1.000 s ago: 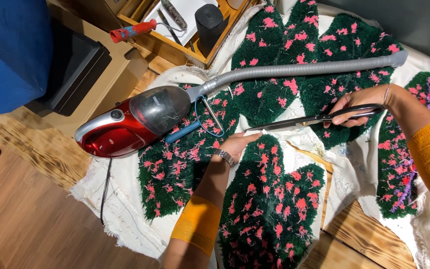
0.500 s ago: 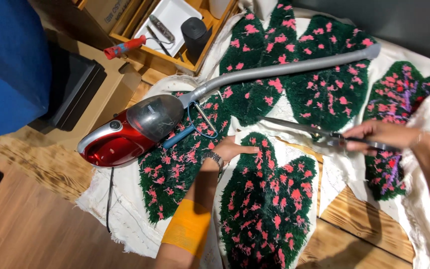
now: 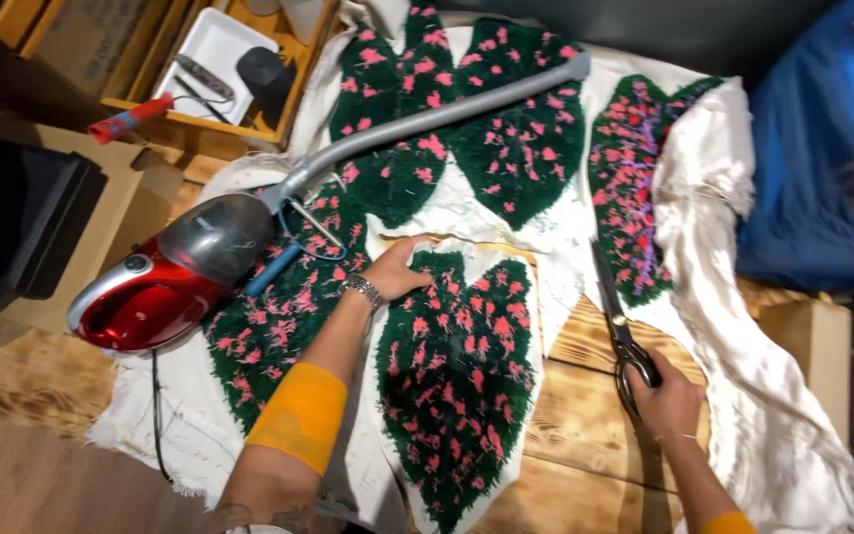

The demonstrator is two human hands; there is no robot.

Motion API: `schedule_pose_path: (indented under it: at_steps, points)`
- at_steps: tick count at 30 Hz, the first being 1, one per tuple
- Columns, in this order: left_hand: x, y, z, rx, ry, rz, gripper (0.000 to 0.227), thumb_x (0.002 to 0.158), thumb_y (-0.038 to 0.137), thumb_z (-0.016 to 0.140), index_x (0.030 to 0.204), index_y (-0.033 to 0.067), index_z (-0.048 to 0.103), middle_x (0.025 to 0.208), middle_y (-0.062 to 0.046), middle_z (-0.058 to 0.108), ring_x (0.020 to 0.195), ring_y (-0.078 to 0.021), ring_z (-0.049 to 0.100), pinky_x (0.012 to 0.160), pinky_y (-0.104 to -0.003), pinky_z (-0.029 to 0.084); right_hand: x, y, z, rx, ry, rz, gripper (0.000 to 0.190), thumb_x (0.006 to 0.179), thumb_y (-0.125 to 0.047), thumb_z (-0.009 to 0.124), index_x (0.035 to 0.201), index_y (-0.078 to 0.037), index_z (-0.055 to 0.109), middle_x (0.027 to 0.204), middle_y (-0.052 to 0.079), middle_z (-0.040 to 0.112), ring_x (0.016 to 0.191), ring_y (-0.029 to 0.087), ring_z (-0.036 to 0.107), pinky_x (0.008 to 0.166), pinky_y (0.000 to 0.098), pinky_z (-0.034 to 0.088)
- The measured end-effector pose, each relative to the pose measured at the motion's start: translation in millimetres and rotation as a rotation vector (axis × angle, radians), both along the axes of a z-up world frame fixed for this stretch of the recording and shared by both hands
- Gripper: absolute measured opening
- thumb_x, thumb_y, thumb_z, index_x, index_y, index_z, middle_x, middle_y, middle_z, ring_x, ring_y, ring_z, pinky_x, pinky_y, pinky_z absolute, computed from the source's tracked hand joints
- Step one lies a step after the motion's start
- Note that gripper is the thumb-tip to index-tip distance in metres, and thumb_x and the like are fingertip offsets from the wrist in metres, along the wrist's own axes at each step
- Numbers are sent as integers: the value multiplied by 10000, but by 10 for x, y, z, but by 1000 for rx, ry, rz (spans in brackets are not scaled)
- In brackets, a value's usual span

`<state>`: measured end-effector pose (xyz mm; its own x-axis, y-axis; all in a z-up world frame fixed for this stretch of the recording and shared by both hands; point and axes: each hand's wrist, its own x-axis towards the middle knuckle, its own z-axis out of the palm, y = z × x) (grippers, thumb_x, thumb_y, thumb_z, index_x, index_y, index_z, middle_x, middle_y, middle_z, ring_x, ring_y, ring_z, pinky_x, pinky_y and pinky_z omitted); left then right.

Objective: Cut out rug pieces from a larger tufted backing and trim the edges.

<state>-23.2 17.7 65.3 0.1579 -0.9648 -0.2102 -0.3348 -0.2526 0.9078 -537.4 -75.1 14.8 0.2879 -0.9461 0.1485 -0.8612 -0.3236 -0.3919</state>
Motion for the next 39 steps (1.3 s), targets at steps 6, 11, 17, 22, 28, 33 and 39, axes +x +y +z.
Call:
schedule_pose_path:
  at_steps: [6, 11, 17, 22, 28, 33, 39]
  points:
    - [-169, -103, 83, -3, 31, -98, 718, 765, 119, 828, 1414, 50, 527, 1385, -90, 609, 1270, -180, 565, 1072, -310, 439, 340, 15, 780, 405, 286, -118, 600, 830, -485, 753, 1333, -166, 685, 1014, 226, 743, 952, 390, 699, 847, 477, 550]
    - [-132, -84, 264, 33, 220, -168, 570, 804, 78, 767, 1346, 15, 604, 1268, -80, 710, 1140, -163, 646, 1016, -315, 502, 927, 120, 717, 222, -36, -40, 526, 886, -410, 755, 1289, -76, 697, 1060, 224, 722, 977, 354, 696, 886, 427, 547]
    - [-62, 121, 606, 156, 234, -108, 522, 812, 73, 750, 1316, 31, 622, 1148, -61, 724, 1004, -140, 673, 902, -312, 554, 1589, -13, 14, 714, -774, -31, 382, 993, -251, 557, 1345, -105, 579, 1075, 76, 732, 892, 158, 657, 794, 317, 524]
    - [73, 188, 383, 76, 292, -92, 543, 808, 54, 774, 1326, 24, 614, 1102, -76, 711, 963, -148, 658, 890, -310, 559, 1472, -56, -274, 1089, -786, -165, 158, 1056, -181, 534, 979, -43, 539, 734, 32, 476, 565, 152, 434, 503, 344, 383]
    - [17, 164, 116, 72, 569, 119, 483, 795, 13, 762, 1261, 30, 637, 1068, -50, 735, 955, -154, 692, 836, -318, 569, 1228, 327, 158, 1070, -597, 58, 311, 1059, -273, 537, 829, -65, 506, 615, 48, 488, 500, 167, 461, 471, 333, 383]
    - [-337, 124, -232, 117, 877, 277, 335, 836, -25, 742, 1159, 34, 675, 1007, -78, 727, 870, -214, 711, 736, -372, 603, 1040, 37, 32, 563, -369, 0, 245, 1071, -261, 495, 1051, -75, 652, 795, 109, 642, 749, 248, 583, 687, 373, 493]
    - [-1045, 632, -123, 358, 866, 397, 326, 838, -3, 743, 1146, 75, 669, 1035, -87, 743, 847, -219, 732, 664, -411, 605, 805, -426, 190, 440, 86, 161, 252, 1023, -248, 525, 1158, -95, 673, 1070, 211, 715, 1019, 424, 660, 893, 487, 510]
